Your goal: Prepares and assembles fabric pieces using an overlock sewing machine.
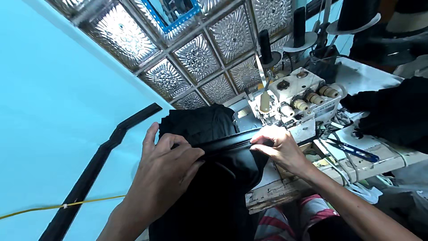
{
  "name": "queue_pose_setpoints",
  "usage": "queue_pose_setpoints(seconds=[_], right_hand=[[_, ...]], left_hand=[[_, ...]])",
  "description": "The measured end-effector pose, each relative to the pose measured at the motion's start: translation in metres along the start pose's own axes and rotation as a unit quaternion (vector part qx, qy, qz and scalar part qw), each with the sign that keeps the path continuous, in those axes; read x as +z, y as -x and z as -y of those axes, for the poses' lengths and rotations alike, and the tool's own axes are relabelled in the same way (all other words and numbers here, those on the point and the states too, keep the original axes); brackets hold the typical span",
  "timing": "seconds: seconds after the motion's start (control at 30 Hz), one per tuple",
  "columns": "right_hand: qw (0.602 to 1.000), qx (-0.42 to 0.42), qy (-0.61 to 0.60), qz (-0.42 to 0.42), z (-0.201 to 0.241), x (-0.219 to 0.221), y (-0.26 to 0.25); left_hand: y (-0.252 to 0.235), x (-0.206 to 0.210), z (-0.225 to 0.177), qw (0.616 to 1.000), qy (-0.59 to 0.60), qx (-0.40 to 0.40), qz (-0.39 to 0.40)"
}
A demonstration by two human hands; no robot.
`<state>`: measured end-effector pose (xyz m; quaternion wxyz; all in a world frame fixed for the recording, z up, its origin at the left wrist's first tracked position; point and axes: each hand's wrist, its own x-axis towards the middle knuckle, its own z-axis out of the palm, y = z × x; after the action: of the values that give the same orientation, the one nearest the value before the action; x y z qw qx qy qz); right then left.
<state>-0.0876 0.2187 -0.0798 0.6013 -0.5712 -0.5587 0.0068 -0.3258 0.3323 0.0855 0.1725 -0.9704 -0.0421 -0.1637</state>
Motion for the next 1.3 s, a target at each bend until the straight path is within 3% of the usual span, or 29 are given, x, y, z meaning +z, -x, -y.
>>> queue_pose_setpoints(seconds=[0.47,0.63,0.83,1.1,1.3], right_hand=[[0.997,-0.059,0.048,0.029,0.003,-0.010,0.008],[0.992,-0.086,0.091,-0.005,0.003,-0.007,0.016],[0.995,-0.093,0.046,0.011,-0.001,-0.005,0.016],[0.991,-0.043,-0.018,0.127,-0.005,-0.054,0.039],[0.962,-0.047,0.025,0.269,-0.010,-0.088,0.063]], left_hand=[[-0.002,0.005,-0.002,1.000,-0.010,0.000,-0.010],[-0.005,0.008,-0.005,1.000,-0.009,-0.011,-0.004],[-0.002,0.002,-0.020,0.999,0.048,0.006,-0.013],[-0.017,0.023,-0.013,0.993,0.115,0.015,-0.028],[-0.031,0.045,-0.024,0.977,0.188,0.083,0.053]])
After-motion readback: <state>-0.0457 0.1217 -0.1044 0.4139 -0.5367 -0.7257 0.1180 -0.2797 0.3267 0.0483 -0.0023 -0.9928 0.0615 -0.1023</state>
